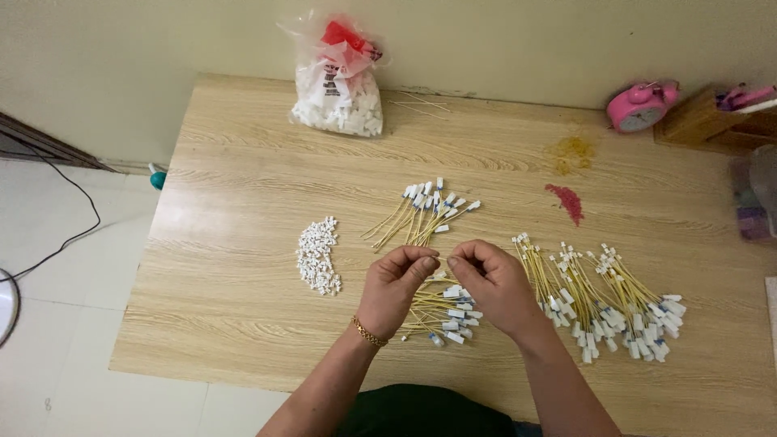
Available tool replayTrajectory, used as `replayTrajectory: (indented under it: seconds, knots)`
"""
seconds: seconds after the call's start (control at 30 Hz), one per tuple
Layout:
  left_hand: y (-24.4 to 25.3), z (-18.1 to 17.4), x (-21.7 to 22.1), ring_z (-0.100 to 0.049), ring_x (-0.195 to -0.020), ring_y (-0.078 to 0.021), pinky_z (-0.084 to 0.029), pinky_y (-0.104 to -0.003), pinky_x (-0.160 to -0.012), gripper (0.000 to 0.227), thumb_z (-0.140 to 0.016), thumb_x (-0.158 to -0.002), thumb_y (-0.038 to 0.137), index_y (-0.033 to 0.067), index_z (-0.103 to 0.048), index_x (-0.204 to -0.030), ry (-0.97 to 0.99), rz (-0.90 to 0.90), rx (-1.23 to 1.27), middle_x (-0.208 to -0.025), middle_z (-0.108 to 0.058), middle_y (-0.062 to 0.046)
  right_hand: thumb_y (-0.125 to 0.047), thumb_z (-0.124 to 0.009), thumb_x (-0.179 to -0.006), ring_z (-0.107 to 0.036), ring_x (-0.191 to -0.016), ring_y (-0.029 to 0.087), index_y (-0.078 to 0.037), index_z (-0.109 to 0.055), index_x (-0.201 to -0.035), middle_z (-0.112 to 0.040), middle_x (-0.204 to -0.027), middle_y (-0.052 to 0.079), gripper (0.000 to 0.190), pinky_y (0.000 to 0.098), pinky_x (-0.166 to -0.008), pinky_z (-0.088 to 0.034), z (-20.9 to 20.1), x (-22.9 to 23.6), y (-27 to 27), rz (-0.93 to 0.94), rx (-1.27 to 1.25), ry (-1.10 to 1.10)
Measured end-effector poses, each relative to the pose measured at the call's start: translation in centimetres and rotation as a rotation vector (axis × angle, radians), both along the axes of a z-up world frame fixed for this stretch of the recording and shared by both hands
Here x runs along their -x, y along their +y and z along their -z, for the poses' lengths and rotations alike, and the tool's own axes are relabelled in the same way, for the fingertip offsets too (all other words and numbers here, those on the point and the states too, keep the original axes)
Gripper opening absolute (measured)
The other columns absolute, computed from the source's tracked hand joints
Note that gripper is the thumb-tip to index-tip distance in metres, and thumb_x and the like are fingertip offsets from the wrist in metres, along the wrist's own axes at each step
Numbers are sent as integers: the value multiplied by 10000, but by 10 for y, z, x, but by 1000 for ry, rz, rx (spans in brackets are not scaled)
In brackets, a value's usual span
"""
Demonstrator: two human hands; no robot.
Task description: Manually attach small white plastic connector heads to individual yellow wires on a wooden workbench.
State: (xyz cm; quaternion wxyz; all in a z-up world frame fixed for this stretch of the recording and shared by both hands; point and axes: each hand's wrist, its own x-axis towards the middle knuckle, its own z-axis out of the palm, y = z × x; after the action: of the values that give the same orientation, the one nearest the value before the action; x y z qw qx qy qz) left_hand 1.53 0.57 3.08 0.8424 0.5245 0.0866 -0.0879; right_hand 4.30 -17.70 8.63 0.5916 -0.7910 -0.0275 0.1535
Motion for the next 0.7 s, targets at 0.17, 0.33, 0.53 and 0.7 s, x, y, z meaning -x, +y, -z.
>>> replayTrajectory:
  seconds: [0.17, 0.33, 0.53, 0.7]
  knots:
    - [0, 0, 0, -673, -945, -98, -568, -257, -866, 117, -680, -984, 62, 4, -722, -1077, -13, 4, 8, -997, -732, -37, -154, -692, -948, -496, -654, 37, -39, -711, -948, -592, -740, -51, 117, 227, -564, -441, -4, 0, 0, -3, 1, -17]
    - [0, 4, 0, -675, -937, -87, -569, -249, -863, 111, -668, -984, 66, 11, -717, -1067, -7, 27, -55, -986, -734, -27, -175, -681, -960, -508, -680, 28, -52, -693, -945, -594, -751, -62, 125, 217, -588, -459, 16, -1, -6, -27, 8, -8]
    - [-1, 2, -1, -676, -932, -89, -571, -249, -860, 109, -669, -977, 61, 9, -721, -1057, 27, 7, -23, -976, -737, -23, -200, -659, -982, -495, -699, 38, -46, -691, -948, -578, -769, -63, 161, 227, -614, -449, 11, -2, -5, -26, -41, 30]
    - [1, -3, 0, -645, -867, -67, -546, -232, -783, 112, -682, -980, 94, 7, -720, -1038, -8, -1, -104, -936, -722, -6, -213, -658, -975, -503, -704, 36, -50, -690, -951, -586, -773, -60, 168, 230, -619, -456, 11, -2, -5, -22, -12, 67]
